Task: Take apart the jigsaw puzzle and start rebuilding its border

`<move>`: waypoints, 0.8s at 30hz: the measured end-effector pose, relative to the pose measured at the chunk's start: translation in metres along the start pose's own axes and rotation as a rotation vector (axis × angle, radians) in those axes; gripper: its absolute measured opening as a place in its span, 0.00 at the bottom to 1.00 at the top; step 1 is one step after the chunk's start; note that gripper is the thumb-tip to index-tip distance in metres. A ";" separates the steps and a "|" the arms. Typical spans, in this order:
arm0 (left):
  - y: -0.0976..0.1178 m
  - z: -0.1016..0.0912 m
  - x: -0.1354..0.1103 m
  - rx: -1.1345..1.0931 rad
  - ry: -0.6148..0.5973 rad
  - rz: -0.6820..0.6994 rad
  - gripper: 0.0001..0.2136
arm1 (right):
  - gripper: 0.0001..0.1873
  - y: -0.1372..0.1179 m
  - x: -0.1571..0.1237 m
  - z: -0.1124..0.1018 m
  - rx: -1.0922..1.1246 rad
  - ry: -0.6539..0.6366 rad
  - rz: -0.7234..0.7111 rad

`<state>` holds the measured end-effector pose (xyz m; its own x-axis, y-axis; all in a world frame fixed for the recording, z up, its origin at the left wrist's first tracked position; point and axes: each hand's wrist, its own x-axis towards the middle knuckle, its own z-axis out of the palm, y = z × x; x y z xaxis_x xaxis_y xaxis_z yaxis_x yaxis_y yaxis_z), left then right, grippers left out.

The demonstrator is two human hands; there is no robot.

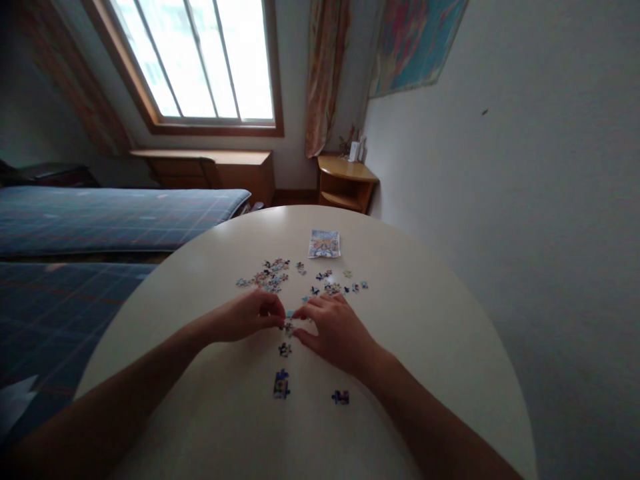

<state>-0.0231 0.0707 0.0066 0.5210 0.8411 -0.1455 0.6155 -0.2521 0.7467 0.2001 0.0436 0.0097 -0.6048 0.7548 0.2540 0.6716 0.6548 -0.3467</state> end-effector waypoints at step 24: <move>0.006 0.008 -0.003 -0.017 -0.052 -0.013 0.07 | 0.05 0.002 -0.001 0.002 0.050 -0.094 -0.112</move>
<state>-0.0166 0.0635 0.0062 0.5432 0.8182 -0.1882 0.6123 -0.2328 0.7556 0.2013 0.0437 0.0070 -0.7135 0.6689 0.2087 0.5770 0.7299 -0.3666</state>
